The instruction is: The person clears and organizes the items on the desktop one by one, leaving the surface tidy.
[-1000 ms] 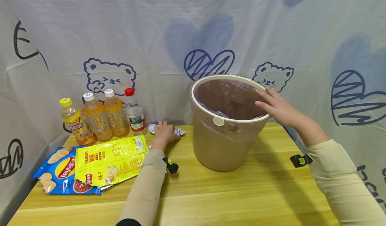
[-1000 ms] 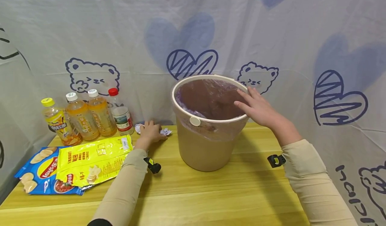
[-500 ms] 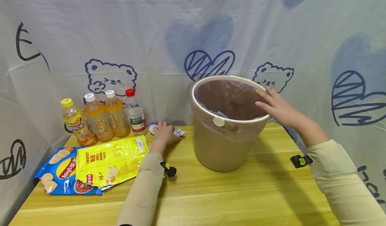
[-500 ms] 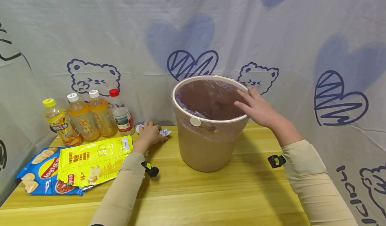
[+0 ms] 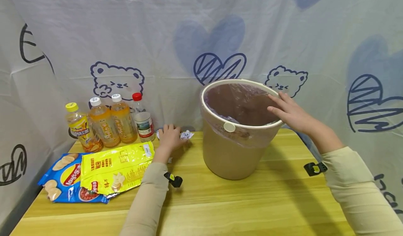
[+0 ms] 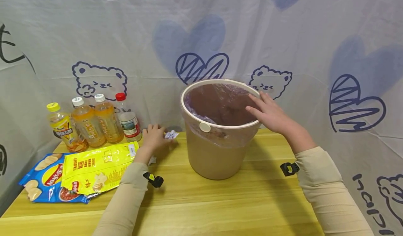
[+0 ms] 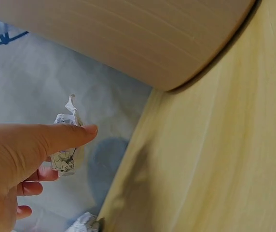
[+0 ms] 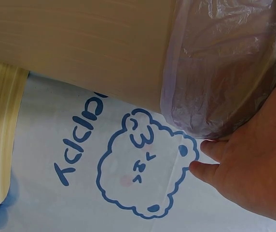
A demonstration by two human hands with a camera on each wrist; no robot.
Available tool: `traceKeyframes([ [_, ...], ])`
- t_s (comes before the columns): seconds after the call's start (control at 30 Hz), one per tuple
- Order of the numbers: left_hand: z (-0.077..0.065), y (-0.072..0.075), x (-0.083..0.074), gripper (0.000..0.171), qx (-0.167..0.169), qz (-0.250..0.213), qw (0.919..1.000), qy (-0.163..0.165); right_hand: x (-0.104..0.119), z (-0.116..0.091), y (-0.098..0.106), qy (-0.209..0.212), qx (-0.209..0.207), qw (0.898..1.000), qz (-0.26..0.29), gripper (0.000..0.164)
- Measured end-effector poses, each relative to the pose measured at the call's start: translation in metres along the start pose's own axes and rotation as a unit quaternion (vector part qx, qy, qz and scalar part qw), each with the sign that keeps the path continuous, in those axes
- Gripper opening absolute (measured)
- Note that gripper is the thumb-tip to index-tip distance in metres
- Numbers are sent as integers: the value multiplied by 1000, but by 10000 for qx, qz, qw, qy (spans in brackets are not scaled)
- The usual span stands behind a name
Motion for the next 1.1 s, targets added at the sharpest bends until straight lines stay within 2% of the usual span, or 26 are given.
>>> traceKeyframes([
  [0.5, -9, 38, -13, 54, -506, -161, 9984, -184, -2, 0, -1, 25, 8, 10000, 21, 72],
  [0.9, -6, 68, -21, 53, -1023, -277, 9935, -415, 0, 0, 1, 45, -6, 10000, 21, 71],
  [1.1, -4, 85, -26, 52, -1168, -288, 9915, -502, 0, 0, 1, 50, -19, 10000, -8, 72],
])
Point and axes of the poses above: each hand's wrist, its own z-axis towards the middle knuckle, its own y-axis out of the back of the hand, x = y × z, the point moved 3 cm from there along z, towards the middle knuckle, and after that the axes turned 12 degrees about -x, right-handed, at the moved point
